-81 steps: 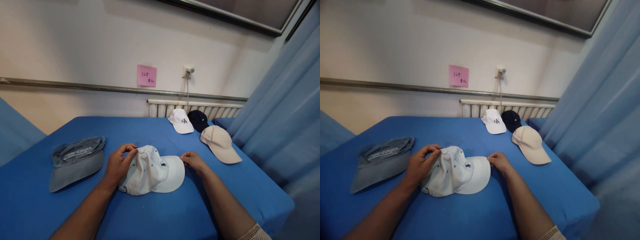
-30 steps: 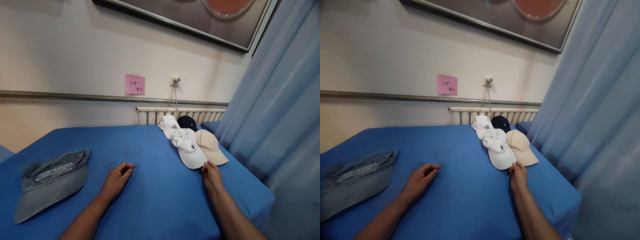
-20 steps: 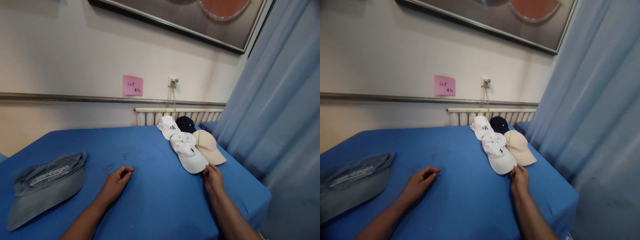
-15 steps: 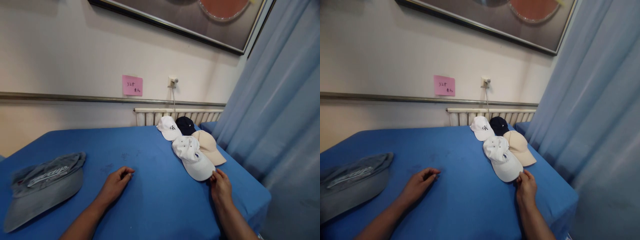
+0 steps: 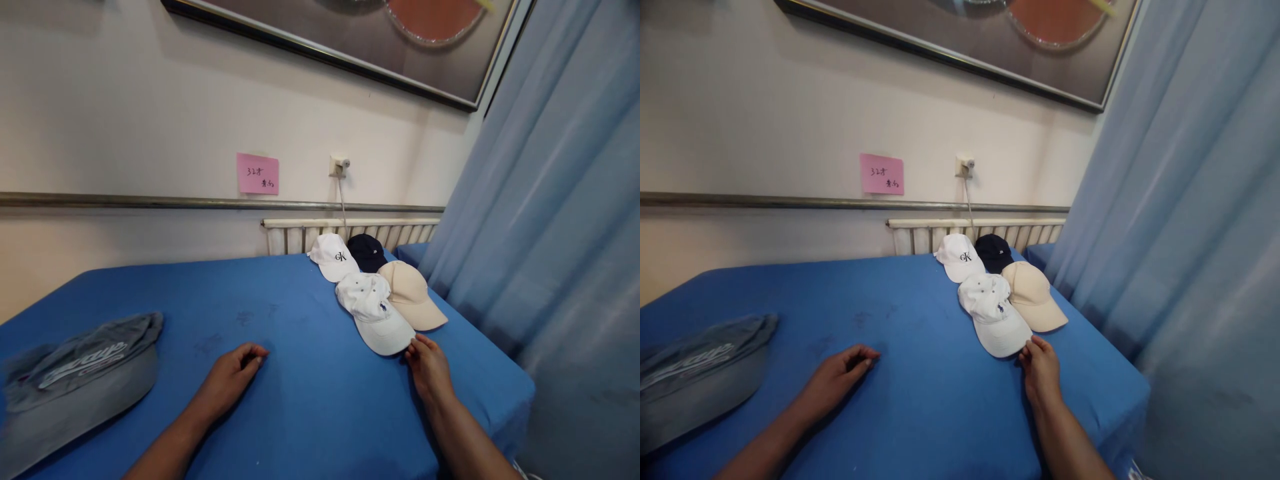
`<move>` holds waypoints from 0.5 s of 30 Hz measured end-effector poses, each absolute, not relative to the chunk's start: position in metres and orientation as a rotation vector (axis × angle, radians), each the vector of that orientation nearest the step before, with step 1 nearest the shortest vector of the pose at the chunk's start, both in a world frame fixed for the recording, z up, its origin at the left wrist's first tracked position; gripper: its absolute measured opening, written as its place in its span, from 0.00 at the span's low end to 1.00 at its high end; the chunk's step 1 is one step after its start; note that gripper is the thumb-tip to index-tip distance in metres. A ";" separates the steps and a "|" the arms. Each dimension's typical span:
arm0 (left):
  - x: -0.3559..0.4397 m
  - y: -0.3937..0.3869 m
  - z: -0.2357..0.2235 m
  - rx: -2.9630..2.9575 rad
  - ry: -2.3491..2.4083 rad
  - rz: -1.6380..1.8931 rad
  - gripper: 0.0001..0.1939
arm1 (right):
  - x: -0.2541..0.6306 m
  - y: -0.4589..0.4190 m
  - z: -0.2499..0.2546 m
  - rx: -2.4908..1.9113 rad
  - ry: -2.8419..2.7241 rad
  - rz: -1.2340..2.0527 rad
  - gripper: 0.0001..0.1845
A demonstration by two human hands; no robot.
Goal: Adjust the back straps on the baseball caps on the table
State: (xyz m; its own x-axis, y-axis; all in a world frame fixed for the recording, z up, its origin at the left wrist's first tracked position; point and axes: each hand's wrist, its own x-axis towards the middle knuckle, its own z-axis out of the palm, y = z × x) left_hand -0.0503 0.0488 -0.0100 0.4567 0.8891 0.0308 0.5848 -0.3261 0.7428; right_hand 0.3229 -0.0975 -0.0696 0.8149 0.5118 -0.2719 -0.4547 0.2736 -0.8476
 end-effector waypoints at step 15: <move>-0.045 0.044 -0.003 2.153 1.146 0.429 0.17 | 0.315 -0.111 -0.071 -1.476 -0.259 0.610 0.22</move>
State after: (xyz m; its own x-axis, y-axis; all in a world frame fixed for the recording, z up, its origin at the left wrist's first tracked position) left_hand -0.0449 0.0442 -0.0028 0.5641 0.8255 -0.0166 0.6119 -0.4044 0.6798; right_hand 0.3146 -0.1108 -0.0706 0.8243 0.5294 -0.2005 -0.2242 -0.0200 -0.9743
